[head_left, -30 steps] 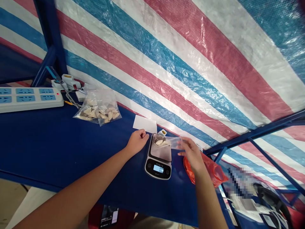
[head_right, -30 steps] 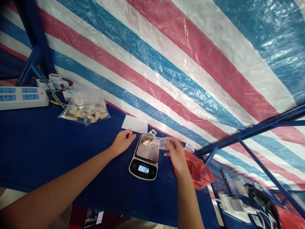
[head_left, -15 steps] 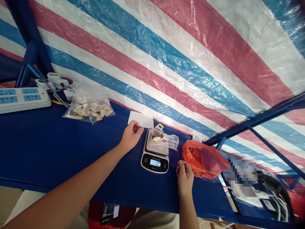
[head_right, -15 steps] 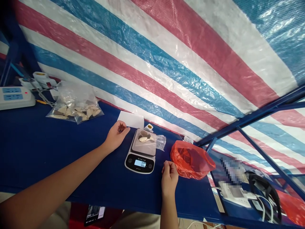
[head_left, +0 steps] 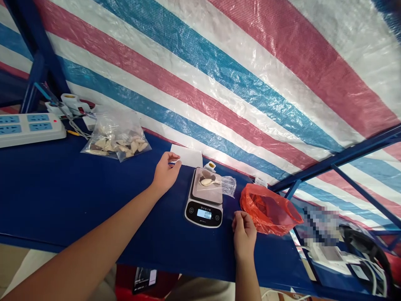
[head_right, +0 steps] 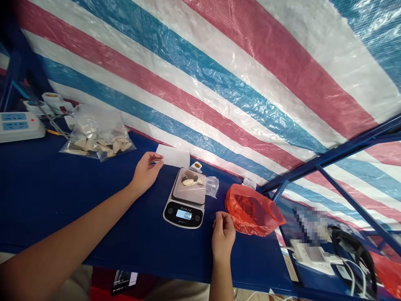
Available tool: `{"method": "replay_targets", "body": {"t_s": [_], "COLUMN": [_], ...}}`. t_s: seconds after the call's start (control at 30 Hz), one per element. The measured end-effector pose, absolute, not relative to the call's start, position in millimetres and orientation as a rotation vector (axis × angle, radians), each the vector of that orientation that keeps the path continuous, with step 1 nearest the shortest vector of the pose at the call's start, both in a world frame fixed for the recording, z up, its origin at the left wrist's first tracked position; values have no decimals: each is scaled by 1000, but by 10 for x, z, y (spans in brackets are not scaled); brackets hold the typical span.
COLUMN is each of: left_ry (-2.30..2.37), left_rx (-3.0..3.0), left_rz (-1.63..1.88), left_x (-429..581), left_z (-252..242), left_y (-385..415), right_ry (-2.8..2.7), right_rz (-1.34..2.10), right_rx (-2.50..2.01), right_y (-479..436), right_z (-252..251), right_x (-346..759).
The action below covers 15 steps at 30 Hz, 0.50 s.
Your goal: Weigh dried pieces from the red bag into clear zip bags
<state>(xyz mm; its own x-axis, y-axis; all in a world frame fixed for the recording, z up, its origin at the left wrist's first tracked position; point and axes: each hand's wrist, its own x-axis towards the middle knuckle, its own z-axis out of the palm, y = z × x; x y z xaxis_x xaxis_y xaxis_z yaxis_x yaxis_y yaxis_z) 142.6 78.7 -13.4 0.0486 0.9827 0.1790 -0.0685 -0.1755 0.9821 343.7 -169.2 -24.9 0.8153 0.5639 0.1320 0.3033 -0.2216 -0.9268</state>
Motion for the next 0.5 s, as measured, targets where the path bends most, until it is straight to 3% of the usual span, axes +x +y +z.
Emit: {"method": "replay_targets", "body": {"t_s": [0.27, 0.37, 0.5], "left_ry": [1053, 1075, 1074], "left_rx": [1401, 1424, 1497], "left_rz": [1282, 1288, 1245], "left_x": [1444, 1449, 1464], "left_z": [-148, -135, -109], "left_y": [764, 741, 682], "right_ry": [-858, -1194, -1751], "right_rz": [11, 73, -35], "right_rx": [-1976, -2112, -1867], "right_y": [-1109, -630, -306], "right_z": [389, 811, 1420], "right_x": [3507, 3535, 3218]}}
